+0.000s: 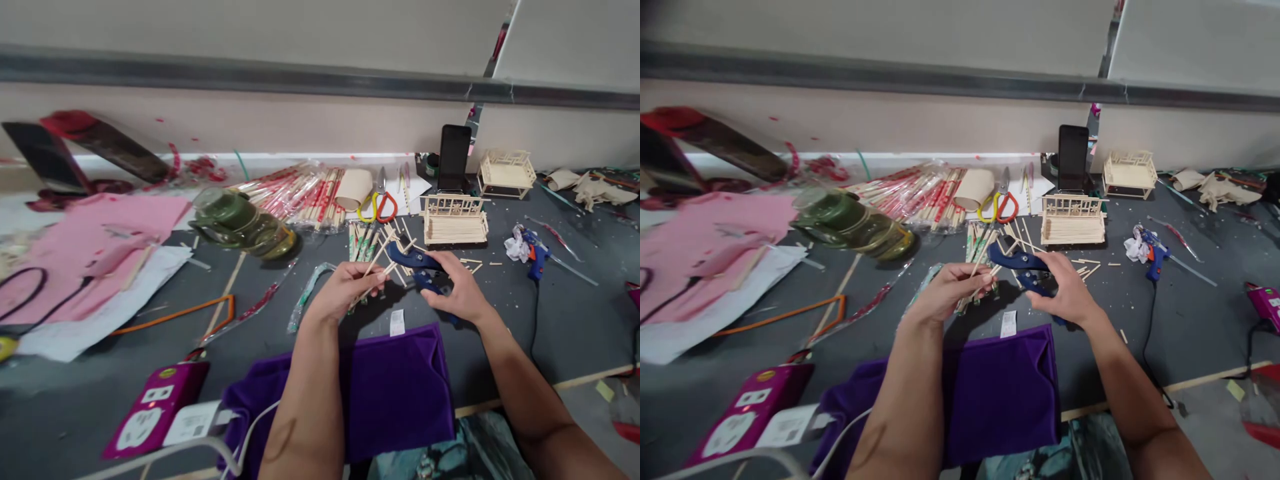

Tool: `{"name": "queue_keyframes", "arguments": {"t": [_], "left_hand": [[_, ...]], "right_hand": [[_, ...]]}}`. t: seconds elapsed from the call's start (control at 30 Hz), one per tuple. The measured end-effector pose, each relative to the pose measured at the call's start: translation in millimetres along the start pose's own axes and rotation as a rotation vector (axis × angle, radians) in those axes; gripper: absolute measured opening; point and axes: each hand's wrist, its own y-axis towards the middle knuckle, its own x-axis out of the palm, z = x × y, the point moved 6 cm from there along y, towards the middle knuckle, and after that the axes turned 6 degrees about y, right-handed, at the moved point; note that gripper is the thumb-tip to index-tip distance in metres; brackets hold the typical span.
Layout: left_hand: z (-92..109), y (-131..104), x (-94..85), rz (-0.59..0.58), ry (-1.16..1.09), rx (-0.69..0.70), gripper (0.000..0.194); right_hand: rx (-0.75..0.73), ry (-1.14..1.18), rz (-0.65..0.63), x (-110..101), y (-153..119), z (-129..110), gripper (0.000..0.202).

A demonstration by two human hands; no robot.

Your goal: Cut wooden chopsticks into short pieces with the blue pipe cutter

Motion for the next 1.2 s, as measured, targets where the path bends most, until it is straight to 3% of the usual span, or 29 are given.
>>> {"name": "queue_keyframes", "arguments": {"t": [0.33,0.47,0.63,0.83,1.0,1.2], "left_hand": [[5.9,-1.9,-1.4,0.019,0.090,0.062,0.033],[7.7,-2.2,-0.8,0.028,0.131,0.097,0.032],[10.5,-4.5,0.9,0.043,0.156,0.119,0.028],[11.0,-7.8,1.9,0.074,0.185,0.056,0.029],[9.1,-7.0,10.1,0.003,0.200,0.008,0.029],[10.2,-4.1,20.9,-0.043,0.146,-0.004,0.021]], "right_hand": [[-0.086,-0.096,-0.033,2.6,-1.5,-3.0,0.068],[-0.051,-0.122,-0.056,9.6,-2.5,1.8,0.074],[-0.037,-0.072,-0.021,14.3,-5.2,6.8,0.067],[0.130,0.045,-0.006,12.8,-4.4,16.0,0.055],[0.381,0.282,-0.091,15.4,-4.2,26.7,0.043],[0.492,0.433,-0.161,12.4,-1.7,32.5,0.027]]}}
